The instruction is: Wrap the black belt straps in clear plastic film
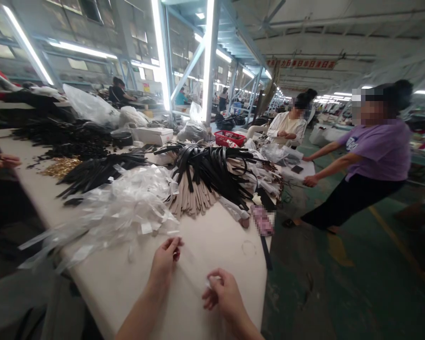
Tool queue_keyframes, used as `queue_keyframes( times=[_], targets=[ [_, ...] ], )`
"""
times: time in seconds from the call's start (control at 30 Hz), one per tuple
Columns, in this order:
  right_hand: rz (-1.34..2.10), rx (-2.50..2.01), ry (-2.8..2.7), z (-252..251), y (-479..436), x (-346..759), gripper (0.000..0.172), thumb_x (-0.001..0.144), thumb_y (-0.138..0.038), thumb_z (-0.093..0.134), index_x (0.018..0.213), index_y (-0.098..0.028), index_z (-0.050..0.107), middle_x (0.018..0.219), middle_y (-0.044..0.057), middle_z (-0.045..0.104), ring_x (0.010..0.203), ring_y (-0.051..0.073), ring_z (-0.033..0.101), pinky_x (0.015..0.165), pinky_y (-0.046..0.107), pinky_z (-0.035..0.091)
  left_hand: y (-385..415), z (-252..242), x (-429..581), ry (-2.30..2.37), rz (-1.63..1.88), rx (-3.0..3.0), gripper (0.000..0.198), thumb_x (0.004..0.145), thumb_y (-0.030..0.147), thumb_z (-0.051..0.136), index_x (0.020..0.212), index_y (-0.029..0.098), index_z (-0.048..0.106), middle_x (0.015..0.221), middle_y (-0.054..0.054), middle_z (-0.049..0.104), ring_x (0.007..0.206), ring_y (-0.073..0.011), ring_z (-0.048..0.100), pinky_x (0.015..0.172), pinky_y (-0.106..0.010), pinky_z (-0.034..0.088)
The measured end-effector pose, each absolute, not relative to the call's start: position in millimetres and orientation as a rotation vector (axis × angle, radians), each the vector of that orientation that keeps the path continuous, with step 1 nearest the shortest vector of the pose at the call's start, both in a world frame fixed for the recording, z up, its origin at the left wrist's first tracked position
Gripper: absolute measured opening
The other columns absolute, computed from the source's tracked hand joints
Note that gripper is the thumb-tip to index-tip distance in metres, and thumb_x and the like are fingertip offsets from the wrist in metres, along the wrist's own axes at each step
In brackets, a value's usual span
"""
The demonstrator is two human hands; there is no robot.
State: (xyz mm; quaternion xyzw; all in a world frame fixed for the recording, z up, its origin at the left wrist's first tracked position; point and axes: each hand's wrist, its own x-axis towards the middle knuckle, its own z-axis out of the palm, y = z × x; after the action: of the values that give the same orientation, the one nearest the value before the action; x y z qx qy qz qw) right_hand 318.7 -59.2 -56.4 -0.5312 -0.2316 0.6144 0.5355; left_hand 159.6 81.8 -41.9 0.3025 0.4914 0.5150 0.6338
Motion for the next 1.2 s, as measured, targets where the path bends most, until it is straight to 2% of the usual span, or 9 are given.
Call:
queue_keyframes(
  times=[0.13, 0.23, 0.37, 0.57, 0.7, 0.8, 0.9, 1.0, 1.2],
  targets=[
    [1.628, -1.035, -0.287, -37.6, -81.2, 339.0, 0.037, 0.070, -0.032, 0.074, 0.101, -0.013, 0.066, 0.062, 0.005, 0.071, 0.043, 0.013, 0.061, 0.041, 0.018, 0.038, 68.1, -27.1, 161.2, 0.845, 1.244, 0.540, 0.023, 0.068, 0.027, 0.083, 0.084, 0.017, 0.070, 0.082, -0.003, 0.069, 0.078, -0.0150, 0.065, 0.072, -0.024, 0.054],
    [1.681, -0.856, -0.143, -22.3, -95.5, 342.0, 0.033, 0.067, -0.024, 0.077, 0.096, -0.011, 0.072, 0.094, 0.015, 0.077, 0.079, 0.021, 0.074, 0.067, 0.026, 0.055, 52.0, -14.0, 161.8, 0.726, 1.297, 0.428, 0.017, 0.073, 0.021, 0.079, 0.087, 0.018, 0.069, 0.082, -0.004, 0.070, 0.078, -0.0164, 0.068, 0.078, -0.031, 0.056],
    [1.658, -0.768, -0.195, -14.2, -103.5, 337.0, 0.049, 0.057, -0.022, 0.088, 0.103, -0.016, 0.076, 0.126, 0.015, 0.068, 0.116, 0.031, 0.065, 0.096, 0.037, 0.052, 37.4, 1.1, 156.5, 0.743, 1.405, 0.407, 0.020, 0.075, 0.018, 0.077, 0.091, 0.019, 0.066, 0.083, -0.004, 0.071, 0.073, -0.0147, 0.068, 0.075, -0.029, 0.056],
    [1.436, -1.195, -0.382, -37.5, -103.0, 336.4, 0.050, 0.051, -0.050, 0.092, 0.089, -0.020, 0.079, 0.102, 0.012, 0.076, 0.086, 0.028, 0.073, 0.063, 0.029, 0.059, 28.0, 21.6, 128.3, 0.789, 1.526, 0.399, 0.023, 0.074, 0.020, 0.080, 0.093, 0.019, 0.067, 0.082, -0.003, 0.069, 0.071, -0.0127, 0.066, 0.069, -0.025, 0.055],
    [1.410, -1.208, -0.321, -52.3, -103.2, 341.9, 0.055, 0.039, -0.052, 0.094, 0.081, -0.021, 0.079, 0.095, 0.013, 0.077, 0.086, 0.030, 0.073, 0.065, 0.033, 0.061, 30.5, 29.6, 104.3, 0.825, 1.613, 0.385, 0.022, 0.075, 0.019, 0.078, 0.092, 0.020, 0.065, 0.081, -0.003, 0.068, 0.070, -0.0134, 0.066, 0.068, -0.027, 0.055],
    [1.360, -1.261, -0.268, -52.5, -107.8, 341.0, 0.053, 0.046, -0.053, 0.092, 0.083, -0.018, 0.078, 0.082, 0.012, 0.077, 0.074, 0.026, 0.073, 0.060, 0.032, 0.060, 38.6, 31.4, 88.2, 0.887, 1.666, 0.394, 0.021, 0.075, 0.017, 0.074, 0.094, 0.019, 0.065, 0.083, -0.002, 0.070, 0.068, -0.0122, 0.065, 0.067, -0.026, 0.053],
    [1.303, -1.266, -0.260, -48.2, -114.2, 339.4, 0.049, 0.052, -0.049, 0.091, 0.087, -0.018, 0.078, 0.096, 0.012, 0.077, 0.082, 0.025, 0.072, 0.063, 0.030, 0.060, 49.1, 28.0, 76.7, 0.885, 1.648, 0.409, 0.020, 0.077, 0.019, 0.068, 0.097, 0.019, 0.065, 0.086, -0.003, 0.071, 0.070, -0.0129, 0.065, 0.067, -0.026, 0.051],
    [1.261, -1.245, -0.267, -46.6, -118.8, 341.4, 0.048, 0.056, -0.047, 0.091, 0.089, -0.016, 0.077, 0.106, 0.012, 0.075, 0.093, 0.026, 0.071, 0.071, 0.031, 0.060, 58.8, 21.6, 68.5, 0.818, 1.551, 0.389, 0.024, 0.085, 0.032, 0.057, 0.104, 0.018, 0.063, 0.098, -0.009, 0.072, 0.082, -0.0194, 0.069, 0.073, -0.033, 0.053],
    [1.263, -1.333, -0.248, -53.6, -125.1, 354.5, 0.048, 0.062, -0.048, 0.088, 0.094, -0.014, 0.075, 0.087, 0.009, 0.077, 0.076, 0.021, 0.072, 0.063, 0.026, 0.058, 74.1, 12.6, 55.1, 0.736, 1.465, 0.341, 0.045, 0.089, 0.053, 0.042, 0.109, 0.016, 0.060, 0.118, -0.019, 0.067, 0.106, -0.0324, 0.066, 0.083, -0.048, 0.053]
  ],
)
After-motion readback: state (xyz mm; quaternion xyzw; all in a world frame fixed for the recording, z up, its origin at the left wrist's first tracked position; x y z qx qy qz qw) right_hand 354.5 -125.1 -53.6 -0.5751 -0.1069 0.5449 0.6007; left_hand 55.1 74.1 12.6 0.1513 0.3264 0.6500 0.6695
